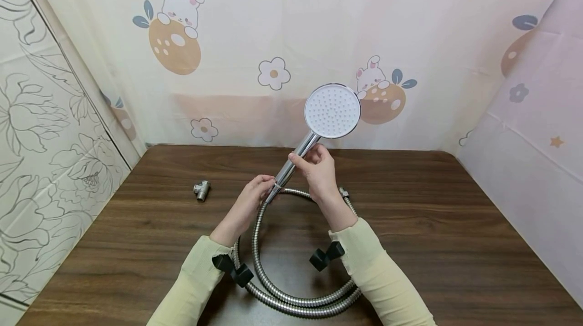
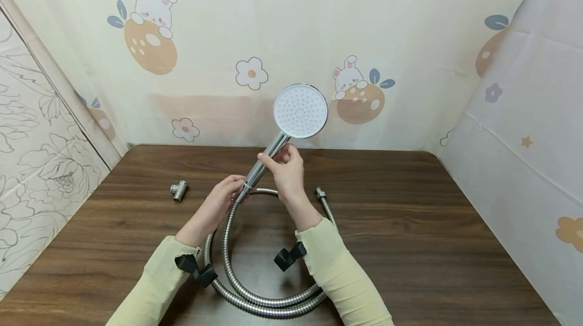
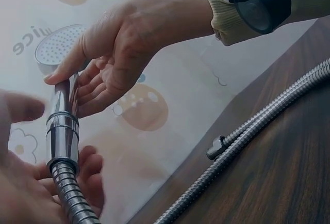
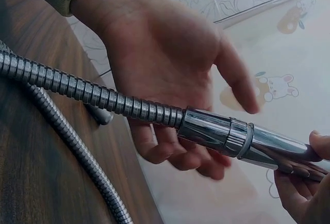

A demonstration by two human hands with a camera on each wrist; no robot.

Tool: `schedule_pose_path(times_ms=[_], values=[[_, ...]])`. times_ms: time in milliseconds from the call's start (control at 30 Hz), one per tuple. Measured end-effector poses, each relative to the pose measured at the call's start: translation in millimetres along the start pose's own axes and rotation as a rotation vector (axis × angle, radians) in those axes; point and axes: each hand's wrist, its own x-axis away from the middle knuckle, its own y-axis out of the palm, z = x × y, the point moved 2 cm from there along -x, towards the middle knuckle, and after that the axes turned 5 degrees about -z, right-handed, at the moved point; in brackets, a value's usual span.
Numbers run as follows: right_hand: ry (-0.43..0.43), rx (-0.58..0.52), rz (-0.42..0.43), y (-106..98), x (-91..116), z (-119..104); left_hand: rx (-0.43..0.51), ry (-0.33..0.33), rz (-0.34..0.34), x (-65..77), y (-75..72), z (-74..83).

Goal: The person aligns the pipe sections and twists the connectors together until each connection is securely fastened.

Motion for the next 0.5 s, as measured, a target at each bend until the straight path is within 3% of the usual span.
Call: schedule_pose_path(times_ms=[200, 500], values=[[-0.005, 0.000, -0.005, -0.4, -1.2, -0.8, 0.046, -0.024, -0.078, -1.8, 0.0, -0.9], [0.007, -0.005, -0.003, -0.9, -0.7, -1.5, 0.016, 0.009, -0.014, -0.2, -1.6, 0.3]])
